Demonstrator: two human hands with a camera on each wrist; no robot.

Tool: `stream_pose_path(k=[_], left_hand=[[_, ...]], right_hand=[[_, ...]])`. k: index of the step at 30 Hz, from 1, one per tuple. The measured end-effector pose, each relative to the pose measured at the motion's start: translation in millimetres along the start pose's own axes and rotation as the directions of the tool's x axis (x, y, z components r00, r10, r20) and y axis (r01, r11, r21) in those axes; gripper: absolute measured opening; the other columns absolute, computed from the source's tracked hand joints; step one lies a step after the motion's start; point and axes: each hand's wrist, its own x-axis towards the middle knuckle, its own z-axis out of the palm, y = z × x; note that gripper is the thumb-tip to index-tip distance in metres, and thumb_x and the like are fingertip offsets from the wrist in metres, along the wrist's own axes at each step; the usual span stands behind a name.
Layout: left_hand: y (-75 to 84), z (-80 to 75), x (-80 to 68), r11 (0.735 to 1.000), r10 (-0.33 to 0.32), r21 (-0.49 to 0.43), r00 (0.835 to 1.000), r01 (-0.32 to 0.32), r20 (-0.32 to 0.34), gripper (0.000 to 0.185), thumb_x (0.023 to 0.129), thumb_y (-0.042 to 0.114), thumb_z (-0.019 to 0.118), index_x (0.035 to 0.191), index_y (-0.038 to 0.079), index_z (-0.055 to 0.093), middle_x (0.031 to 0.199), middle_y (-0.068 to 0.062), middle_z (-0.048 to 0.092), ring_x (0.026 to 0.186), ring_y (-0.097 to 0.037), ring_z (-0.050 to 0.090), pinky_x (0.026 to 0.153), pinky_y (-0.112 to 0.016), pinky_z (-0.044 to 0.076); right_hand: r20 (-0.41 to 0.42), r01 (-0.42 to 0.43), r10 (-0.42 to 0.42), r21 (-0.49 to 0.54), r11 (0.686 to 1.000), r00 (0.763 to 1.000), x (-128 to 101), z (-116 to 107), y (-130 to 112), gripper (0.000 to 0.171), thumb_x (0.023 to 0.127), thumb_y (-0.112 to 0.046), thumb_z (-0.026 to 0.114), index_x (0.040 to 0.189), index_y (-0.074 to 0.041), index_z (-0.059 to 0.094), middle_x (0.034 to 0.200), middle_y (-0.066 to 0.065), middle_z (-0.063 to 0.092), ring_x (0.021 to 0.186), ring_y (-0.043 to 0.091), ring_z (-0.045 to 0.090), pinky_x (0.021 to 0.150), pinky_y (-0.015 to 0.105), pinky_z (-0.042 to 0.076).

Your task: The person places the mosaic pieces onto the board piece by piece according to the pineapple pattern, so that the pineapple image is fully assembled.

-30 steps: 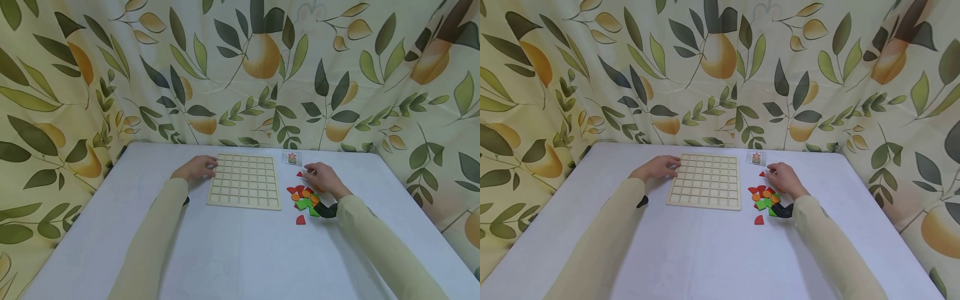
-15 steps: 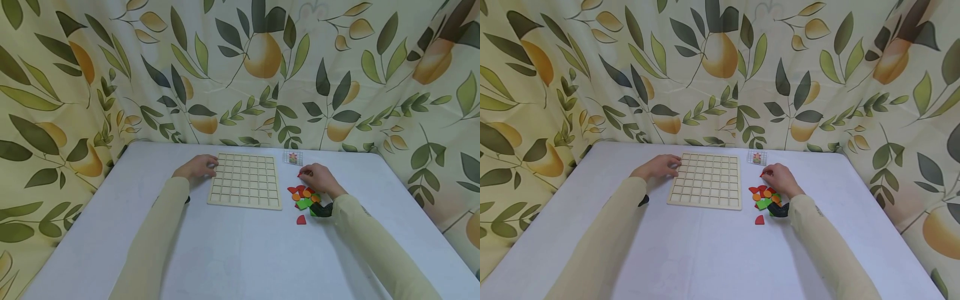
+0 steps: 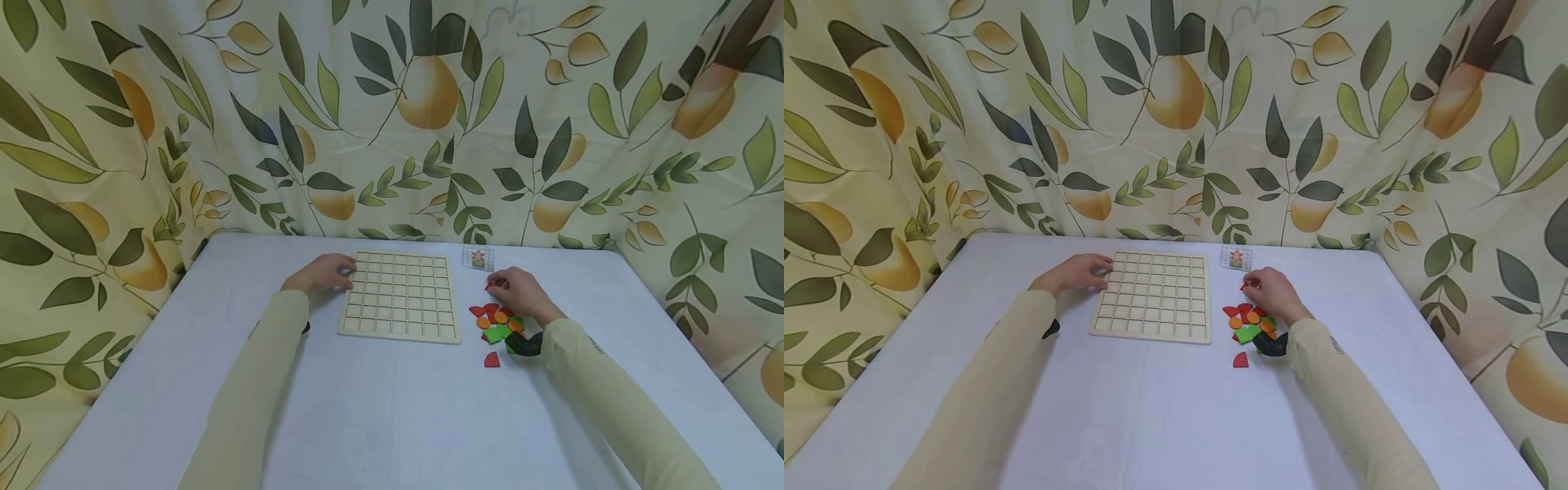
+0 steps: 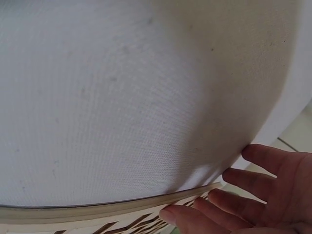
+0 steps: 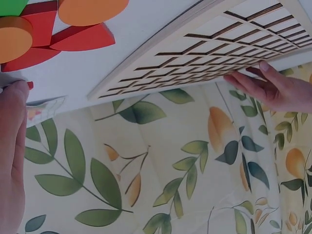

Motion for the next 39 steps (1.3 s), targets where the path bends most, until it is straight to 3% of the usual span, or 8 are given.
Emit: stream_pose_path(k=[17,25,39], left_hand=[[-0.4,-1.3,-1.7,1.000,-0.005,0.001,1.000,0.005,0.006,0.044,0.082,0.021,0.068,0.123,0.011,0.058,0.143,-0.003,0.042,0.137,-0.024,0.029,0.115,-0.040,0.021],[2.9,-2.7,-3.9,1.000,0.000,0.012,1.000,0.000,0.006,0.043,0.082,0.020,0.068,0.123,0.010,0.058,0.143,-0.004,0.042,0.136,-0.024,0.030,0.115,-0.041,0.022],[2.0,-2.9,-1.9,1.000,-0.013,0.011,1.000,0.013,0.011,0.045,0.082,0.021,0.069,0.124,0.011,0.057,0.144,-0.002,0.040,0.137,-0.023,0.029,0.115,-0.039,0.022]], right_hand=[[-0.008,0.013,-0.013,0.001,1.000,1.000,2.0,1.1,-3.0,0.024,0.089,-0.021,0.060,0.109,-0.007,0.060,0.101,0.012,0.060,0.089,0.024,0.051,0.081,0.036,0.050],[-0.029,0.006,-0.006,0.028,1.000,1.000,5.5,0.4,-9.1,0.028,0.091,-0.026,0.056,0.114,-0.011,0.056,0.109,0.009,0.059,0.096,0.025,0.049,0.083,0.038,0.049],[-0.119,0.101,-0.091,0.081,0.992,0.989,42.6,7.1,-64.0,0.028,0.090,-0.016,0.058,0.115,-0.004,0.059,0.105,0.011,0.062,0.097,0.025,0.054,0.091,0.042,0.047]])
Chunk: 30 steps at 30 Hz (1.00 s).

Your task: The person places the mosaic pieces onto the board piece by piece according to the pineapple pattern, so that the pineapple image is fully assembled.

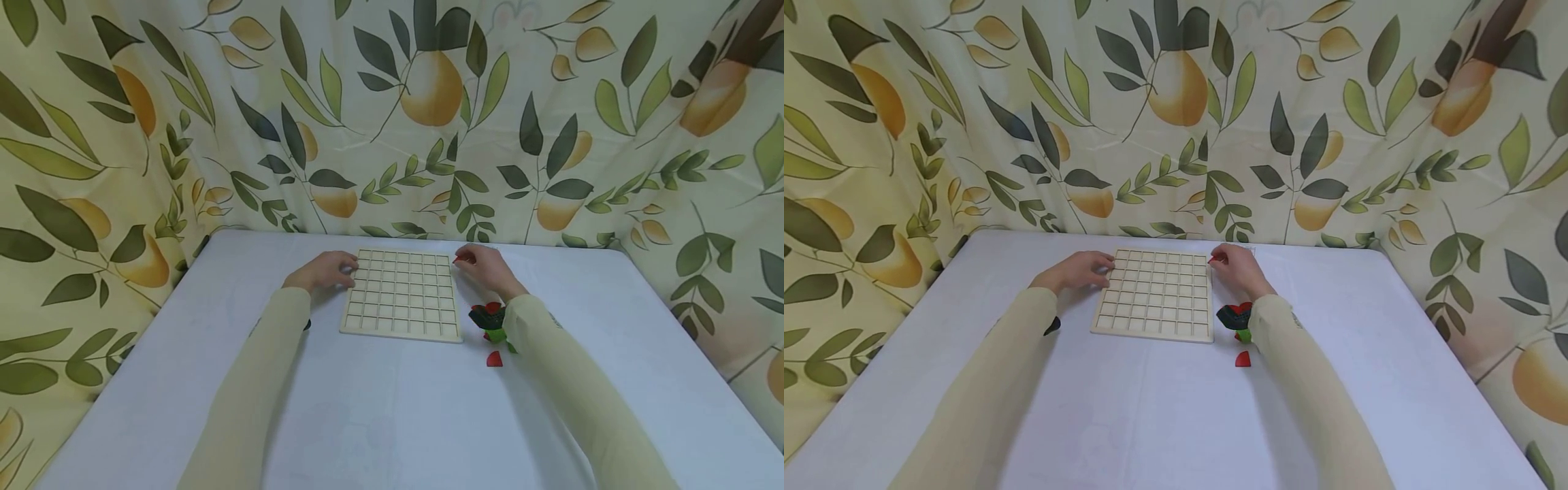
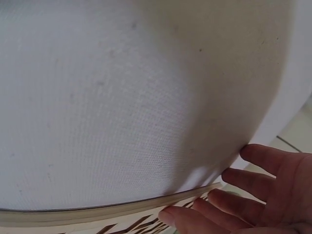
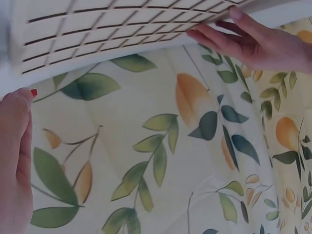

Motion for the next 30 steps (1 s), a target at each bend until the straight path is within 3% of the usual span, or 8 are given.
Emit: stream_pose_path(k=[6,13,21,30], left_hand=[[3.5,-1.6,0.9,0.999,0.015,0.034,1.000,-0.015,0.005,0.045,0.082,0.020,0.069,0.124,0.009,0.057,0.144,-0.004,0.040,0.137,-0.024,0.030,0.115,-0.039,0.022],[2.9,-0.8,0.8,1.000,-0.010,0.021,1.000,0.010,0.012,0.045,0.083,0.020,0.068,0.125,0.011,0.056,0.145,-0.002,0.039,0.137,-0.022,0.029,0.115,-0.039,0.022],[2.6,-0.7,2.7,0.999,0.000,0.036,1.000,0.000,0.015,0.045,0.082,0.021,0.069,0.124,0.010,0.057,0.144,-0.003,0.040,0.137,-0.023,0.029,0.115,-0.039,0.021],[0.7,-1.7,3.5,0.999,0.011,0.050,1.000,-0.012,0.020,0.046,0.082,0.021,0.069,0.124,0.010,0.057,0.144,-0.003,0.040,0.137,-0.024,0.029,0.115,-0.039,0.021]], right_hand=[[0.002,0.073,-0.073,0.018,0.997,0.997,16.3,15.5,-23.0,0.026,0.089,-0.017,0.059,0.111,-0.003,0.062,0.102,0.012,0.065,0.094,0.025,0.057,0.086,0.040,0.048],[0.033,0.119,-0.120,0.038,0.992,0.992,30.2,39.2,-40.6,0.028,0.089,-0.019,0.060,0.111,-0.003,0.063,0.102,0.011,0.065,0.094,0.024,0.058,0.086,0.039,0.049],[0.008,0.171,-0.171,0.039,0.985,0.985,37.3,61.9,-47.7,0.024,0.088,-0.021,0.062,0.106,-0.006,0.066,0.099,0.007,0.067,0.091,0.021,0.058,0.089,0.037,0.047],[-0.013,0.173,-0.173,0.011,0.985,0.985,40.0,69.2,-52.1,0.022,0.088,-0.021,0.062,0.104,-0.007,0.068,0.098,0.007,0.068,0.093,0.022,0.060,0.088,0.038,0.048]])
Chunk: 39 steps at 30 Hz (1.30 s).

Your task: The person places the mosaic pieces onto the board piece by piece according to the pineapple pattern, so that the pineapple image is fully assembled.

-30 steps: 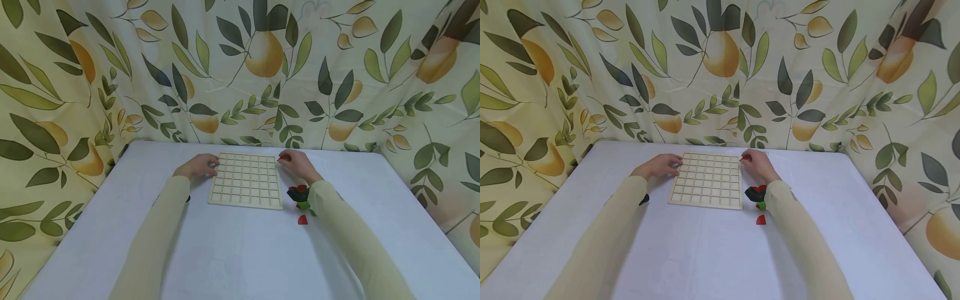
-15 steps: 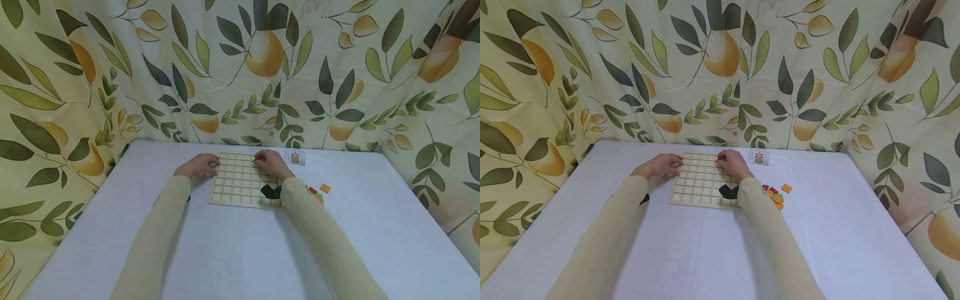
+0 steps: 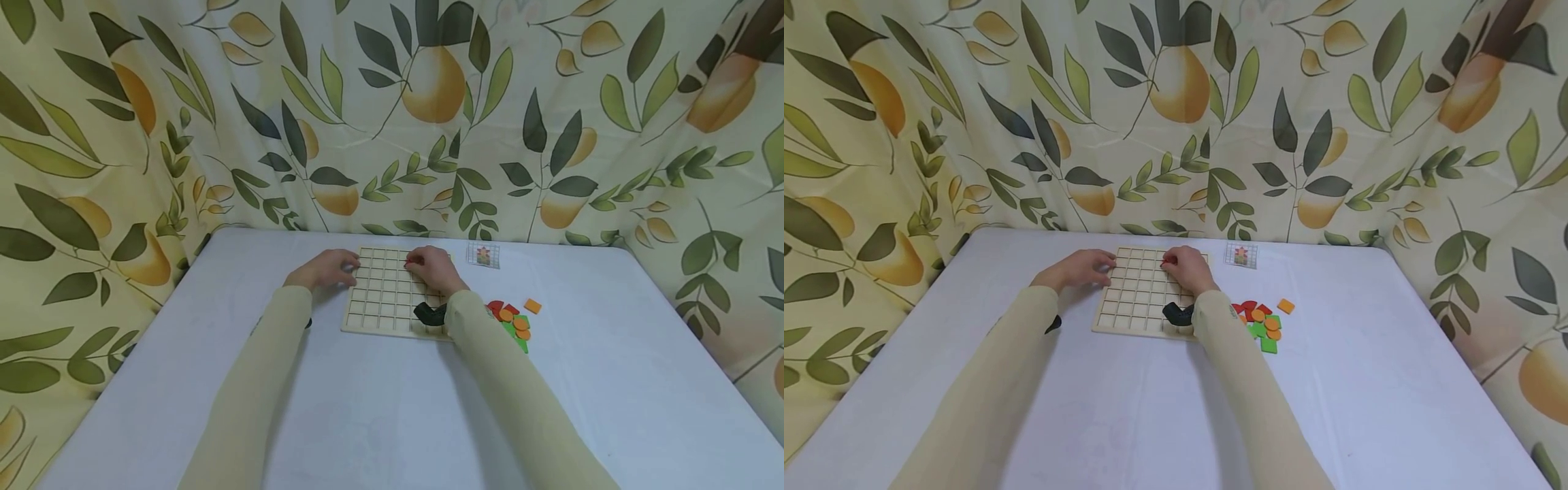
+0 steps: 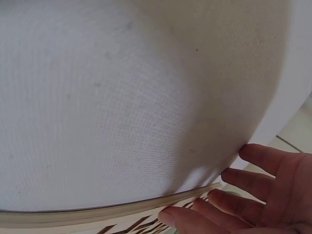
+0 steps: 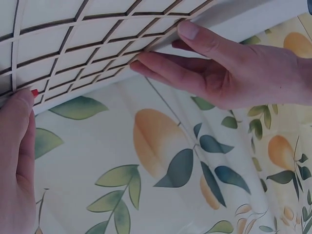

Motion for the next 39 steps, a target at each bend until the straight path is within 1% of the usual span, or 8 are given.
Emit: stream_pose_path(k=[5,14,19,24,25,31,32,39], left_hand=[[0.2,0.0,-0.6,1.000,-0.001,-0.008,1.000,0.001,-0.004,0.045,0.082,0.020,0.069,0.124,0.010,0.057,0.144,-0.003,0.040,0.137,-0.024,0.029,0.115,-0.039,0.021],[3.4,-0.8,-4.1,1.000,0.008,-0.015,1.000,-0.008,0.000,0.045,0.082,0.019,0.068,0.125,0.008,0.056,0.145,-0.005,0.039,0.137,-0.025,0.028,0.116,-0.040,0.020],[4.5,-1.7,-4.3,1.000,0.002,-0.012,1.000,-0.002,0.002,0.045,0.082,0.019,0.068,0.125,0.008,0.056,0.144,-0.005,0.040,0.138,-0.025,0.028,0.116,-0.040,0.020],[3.2,-1.5,-2.3,1.000,0.004,0.007,1.000,-0.004,0.009,0.046,0.082,0.019,0.068,0.126,0.008,0.056,0.145,-0.005,0.039,0.138,-0.024,0.027,0.116,-0.039,0.020],[2.8,-1.3,-1.8,1.000,0.007,0.013,1.000,-0.007,0.010,0.047,0.082,0.019,0.068,0.126,0.008,0.056,0.145,-0.005,0.039,0.138,-0.025,0.027,0.116,-0.039,0.020],[0.7,-0.1,-0.1,1.000,0.011,0.006,1.000,-0.011,0.013,0.046,0.082,0.019,0.068,0.126,0.008,0.056,0.145,-0.005,0.039,0.138,-0.025,0.028,0.115,-0.039,0.021],[0.4,-0.1,0.1,1.000,0.010,0.003,1.000,-0.010,0.013,0.046,0.082,0.019,0.068,0.126,0.008,0.056,0.145,-0.005,0.039,0.138,-0.025,0.028,0.115,-0.039,0.021],[-1.2,0.6,0.8,1.000,0.018,0.011,1.000,-0.018,0.009,0.046,0.082,0.021,0.068,0.125,0.009,0.056,0.145,-0.004,0.039,0.138,-0.024,0.027,0.115,-0.040,0.021]], right_hand=[[-0.009,0.005,-0.005,0.000,1.000,1.000,1.8,1.0,-0.5,0.023,0.087,-0.021,0.063,0.105,-0.008,0.068,0.099,0.007,0.068,0.093,0.022,0.061,0.087,0.037,0.049],[-0.003,0.016,-0.016,0.006,1.000,1.000,2.5,2.3,-7.1,0.024,0.087,-0.017,0.063,0.107,-0.004,0.067,0.101,0.010,0.068,0.094,0.023,0.060,0.088,0.038,0.049],[-0.002,-0.003,0.003,-0.003,1.000,1.000,2.0,1.9,-9.0,0.022,0.087,-0.017,0.062,0.104,-0.005,0.069,0.099,0.009,0.069,0.092,0.023,0.060,0.086,0.038,0.049],[0.027,-0.027,0.026,0.009,1.000,0.999,3.8,2.0,-8.4,0.021,0.088,-0.018,0.061,0.104,-0.005,0.069,0.098,0.008,0.069,0.093,0.023,0.060,0.087,0.038,0.049],[0.014,-0.014,0.014,0.011,1.000,1.000,4.0,2.9,-7.5,0.020,0.088,-0.018,0.062,0.101,-0.006,0.069,0.096,0.007,0.069,0.090,0.021,0.061,0.084,0.035,0.049],[0.014,-0.031,0.031,0.007,0.999,0.999,4.0,3.5,-8.3,0.016,0.087,-0.019,0.063,0.096,-0.008,0.070,0.092,0.005,0.070,0.086,0.019,0.060,0.082,0.033,0.050],[0.031,-0.049,0.049,0.011,0.999,0.998,4.1,2.7,-9.1,0.017,0.088,-0.020,0.062,0.097,-0.009,0.070,0.094,0.005,0.070,0.087,0.020,0.060,0.084,0.035,0.050],[0.028,-0.045,0.045,0.022,0.999,0.999,3.9,2.4,-8.9,0.017,0.087,-0.020,0.063,0.098,-0.009,0.071,0.095,0.005,0.069,0.088,0.020,0.061,0.084,0.036,0.050]])
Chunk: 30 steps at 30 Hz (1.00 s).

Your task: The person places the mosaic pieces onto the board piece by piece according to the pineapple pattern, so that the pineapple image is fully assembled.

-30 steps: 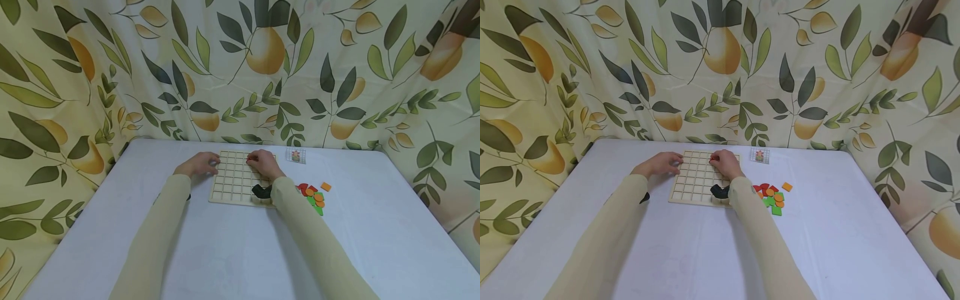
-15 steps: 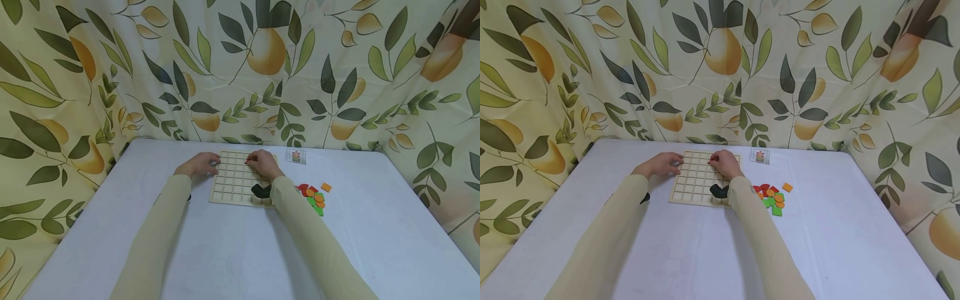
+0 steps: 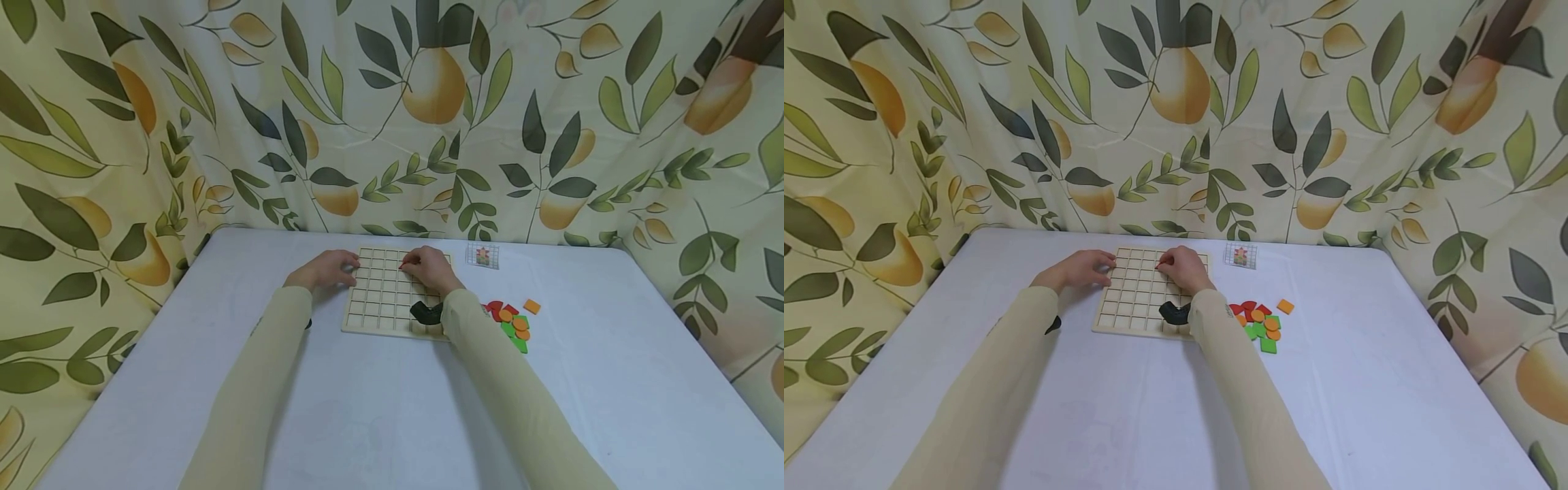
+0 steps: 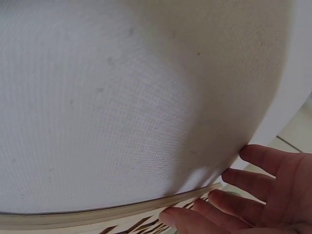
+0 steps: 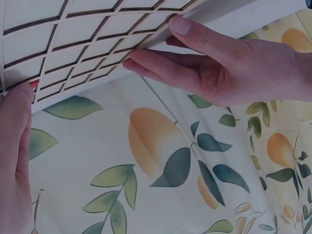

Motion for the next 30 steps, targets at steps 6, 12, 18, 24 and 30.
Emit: stream_pose_path(k=[6,12,18,24,30], left_hand=[[2.0,-0.8,-1.5,1.000,-0.001,-0.003,1.000,0.001,-0.002,0.046,0.082,0.020,0.069,0.125,0.009,0.057,0.144,-0.004,0.040,0.138,-0.024,0.028,0.116,-0.039,0.020],[2.2,-0.2,-2.0,1.000,0.005,-0.004,1.000,-0.005,-0.006,0.045,0.082,0.020,0.068,0.124,0.008,0.057,0.144,-0.005,0.041,0.137,-0.025,0.029,0.115,-0.039,0.022],[2.5,0.7,-3.0,1.000,-0.008,-0.024,1.000,0.008,-0.010,0.044,0.083,0.020,0.068,0.124,0.009,0.057,0.144,-0.003,0.040,0.137,-0.023,0.029,0.115,-0.039,0.022],[4.5,0.1,-4.1,1.000,-0.006,-0.022,1.000,0.005,-0.010,0.044,0.083,0.020,0.068,0.125,0.009,0.057,0.145,-0.004,0.039,0.137,-0.024,0.029,0.115,-0.039,0.022],[2.6,0.5,-3.5,1.000,0.007,-0.009,1.000,-0.008,-0.011,0.045,0.083,0.020,0.067,0.125,0.009,0.057,0.145,-0.005,0.039,0.137,-0.025,0.029,0.115,-0.039,0.022]], right_hand=[[0.008,-0.016,0.016,0.009,1.000,1.000,-0.9,-0.4,-0.8,0.019,0.088,-0.021,0.062,0.099,-0.009,0.070,0.097,0.006,0.068,0.091,0.020,0.059,0.084,0.036,0.049],[-0.005,-0.028,0.028,0.030,0.999,1.000,-3.5,-4.2,1.5,0.024,0.088,-0.023,0.062,0.105,-0.008,0.068,0.101,0.007,0.067,0.094,0.021,0.058,0.087,0.037,0.049],[-0.024,-0.067,0.068,0.052,0.996,0.997,-10.1,-15.0,13.9,0.028,0.090,-0.024,0.057,0.112,-0.007,0.063,0.105,0.007,0.063,0.093,0.021,0.055,0.086,0.037,0.048],[-0.061,-0.102,0.104,0.035,0.994,0.993,-24.2,-36.1,24.7,0.030,0.091,-0.026,0.057,0.112,-0.005,0.062,0.106,0.009,0.064,0.096,0.023,0.057,0.088,0.039,0.048],[-0.112,-0.172,0.171,0.001,0.985,0.979,-46.2,-52.6,37.7,0.036,0.090,-0.030,0.057,0.116,-0.004,0.062,0.111,0.012,0.064,0.102,0.025,0.057,0.092,0.043,0.046]])
